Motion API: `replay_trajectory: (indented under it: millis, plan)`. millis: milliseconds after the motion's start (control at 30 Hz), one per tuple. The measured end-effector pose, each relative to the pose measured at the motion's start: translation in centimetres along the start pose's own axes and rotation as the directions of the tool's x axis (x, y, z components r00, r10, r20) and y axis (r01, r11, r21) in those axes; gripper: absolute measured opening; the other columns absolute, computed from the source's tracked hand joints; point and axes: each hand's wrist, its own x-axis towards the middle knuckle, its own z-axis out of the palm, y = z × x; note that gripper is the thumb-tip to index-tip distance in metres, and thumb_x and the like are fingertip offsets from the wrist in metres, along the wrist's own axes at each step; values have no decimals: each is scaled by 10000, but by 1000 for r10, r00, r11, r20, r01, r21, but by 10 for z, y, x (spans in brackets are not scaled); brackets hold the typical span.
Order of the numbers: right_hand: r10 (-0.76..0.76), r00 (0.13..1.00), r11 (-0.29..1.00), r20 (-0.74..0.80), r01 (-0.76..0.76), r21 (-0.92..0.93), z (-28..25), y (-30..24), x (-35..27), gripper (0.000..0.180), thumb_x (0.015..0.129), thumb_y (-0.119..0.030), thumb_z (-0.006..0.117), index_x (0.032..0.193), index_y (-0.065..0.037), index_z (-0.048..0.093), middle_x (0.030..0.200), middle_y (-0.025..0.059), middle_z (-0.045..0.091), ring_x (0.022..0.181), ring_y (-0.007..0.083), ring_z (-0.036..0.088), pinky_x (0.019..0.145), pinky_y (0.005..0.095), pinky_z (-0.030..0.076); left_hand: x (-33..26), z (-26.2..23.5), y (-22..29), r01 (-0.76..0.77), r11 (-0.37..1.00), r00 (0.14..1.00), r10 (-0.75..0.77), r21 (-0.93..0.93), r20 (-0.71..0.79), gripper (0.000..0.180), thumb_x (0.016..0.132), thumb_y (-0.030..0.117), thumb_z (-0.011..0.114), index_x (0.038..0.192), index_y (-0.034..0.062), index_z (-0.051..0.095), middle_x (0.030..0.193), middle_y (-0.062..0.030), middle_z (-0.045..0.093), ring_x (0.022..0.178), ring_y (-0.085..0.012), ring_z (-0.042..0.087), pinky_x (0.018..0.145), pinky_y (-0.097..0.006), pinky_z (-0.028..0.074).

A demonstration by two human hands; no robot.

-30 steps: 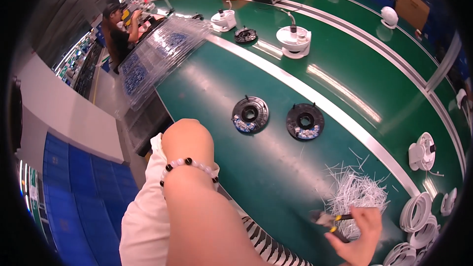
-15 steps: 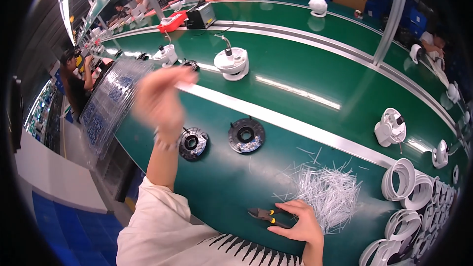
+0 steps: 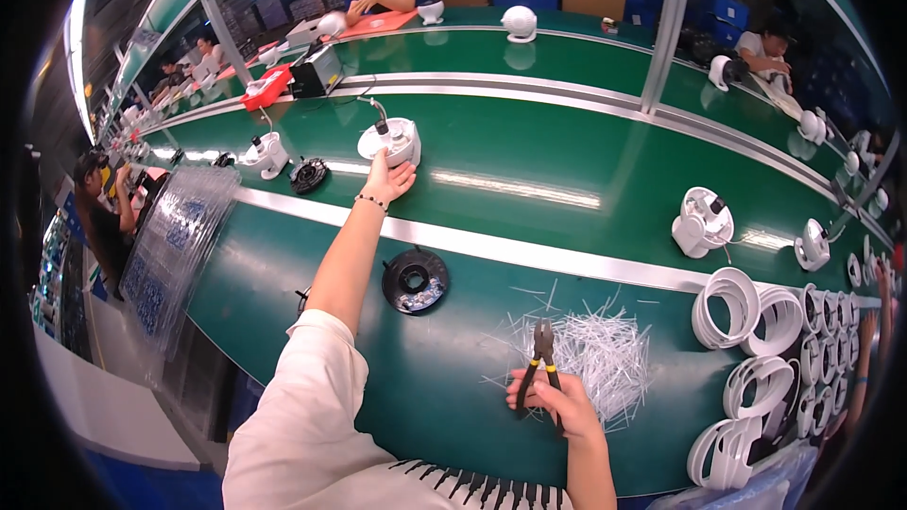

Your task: Assembling electronic components and trimming wires for lighting fixtures on a factory production line.

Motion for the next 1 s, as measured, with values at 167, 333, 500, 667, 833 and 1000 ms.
replay_trajectory:
  millis: [167,333,500,667,833,1000]
  plan:
    - [56,989,998,137,-58,10,4,6,3,468,837,-261,476,1123,108,441,977,188,566,883,256,579,786,349,463,10,-9,2,-115,974,974,150,-197,171,329,793,86,354,1109,21,422,1015,-174,519,892,-284,548,698,-394,497]
    - [28,957,947,289,-118,297,-5,5,-4,559,823,-313,474,1148,136,396,1011,214,546,928,299,559,830,379,442,-104,27,-34,-192,973,885,115,129,452,577,655,-85,309,1225,-4,267,1178,-210,396,1032,-357,483,833,-482,464]
    - [-38,913,928,406,-119,354,-1,-6,-1,589,833,-362,428,1160,127,385,1036,208,531,950,305,547,844,409,427,-233,39,-54,-99,926,819,-132,364,559,568,638,-121,316,1198,-42,262,1135,-204,429,990,-344,515,807,-457,492]
    - [-14,952,969,305,-62,239,-3,-18,1,622,815,-388,432,1149,136,393,1017,221,534,925,329,559,837,423,433,-272,40,-80,-37,819,747,-358,572,560,596,656,-120,337,1232,14,265,1147,-149,439,1008,-286,515,796,-413,503]
    - [-26,976,967,214,-30,252,-8,-20,-5,539,862,-339,369,1110,136,429,972,220,556,872,321,584,781,399,469,-287,43,-94,-58,771,678,-436,634,591,650,664,-124,350,1277,57,237,1176,-139,412,1040,-283,489,789,-399,508]
    - [-3,993,989,119,-15,147,-8,-20,-10,506,871,-317,359,1081,132,463,924,216,579,815,313,605,730,384,495,-287,43,-96,-94,764,672,-424,638,607,655,672,-123,350,1288,59,221,1191,-139,397,1059,-278,474,795,-394,506]
